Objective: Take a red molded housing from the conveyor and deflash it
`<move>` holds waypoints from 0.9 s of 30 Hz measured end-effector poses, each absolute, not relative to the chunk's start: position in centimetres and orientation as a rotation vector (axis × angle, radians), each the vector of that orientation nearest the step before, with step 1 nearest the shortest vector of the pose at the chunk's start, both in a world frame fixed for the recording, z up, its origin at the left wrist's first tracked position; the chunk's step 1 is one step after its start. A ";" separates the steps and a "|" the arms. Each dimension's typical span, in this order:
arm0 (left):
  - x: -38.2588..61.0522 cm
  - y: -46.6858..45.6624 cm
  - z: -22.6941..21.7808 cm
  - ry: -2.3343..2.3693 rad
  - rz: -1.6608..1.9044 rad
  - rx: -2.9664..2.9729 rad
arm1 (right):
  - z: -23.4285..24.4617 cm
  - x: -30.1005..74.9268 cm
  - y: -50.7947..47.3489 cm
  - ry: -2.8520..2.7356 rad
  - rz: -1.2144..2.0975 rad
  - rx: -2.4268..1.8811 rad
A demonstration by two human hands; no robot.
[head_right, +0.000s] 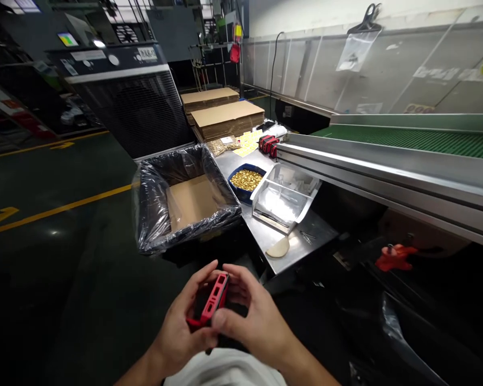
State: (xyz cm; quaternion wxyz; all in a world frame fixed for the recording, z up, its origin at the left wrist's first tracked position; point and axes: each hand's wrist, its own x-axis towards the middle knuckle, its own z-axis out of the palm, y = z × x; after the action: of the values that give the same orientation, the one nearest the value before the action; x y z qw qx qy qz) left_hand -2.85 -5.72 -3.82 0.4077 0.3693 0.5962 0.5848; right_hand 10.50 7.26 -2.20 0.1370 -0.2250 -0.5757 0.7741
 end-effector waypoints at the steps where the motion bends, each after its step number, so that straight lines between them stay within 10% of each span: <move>1: -2.8 -5.7 -3.7 1.535 1.455 1.007 | -1.4 10.4 6.7 -1.645 2.287 -0.603; 27: -2.9 -7.7 -4.3 1.342 1.675 0.739 | -3.5 13.3 6.7 -1.557 2.093 -0.656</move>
State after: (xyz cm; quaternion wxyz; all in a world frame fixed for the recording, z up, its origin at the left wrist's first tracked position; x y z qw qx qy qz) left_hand -2.93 -7.75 -4.30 0.4223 0.2951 0.5361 0.6688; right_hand 13.33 6.66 -3.50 0.2239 -0.2376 -0.5641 0.7584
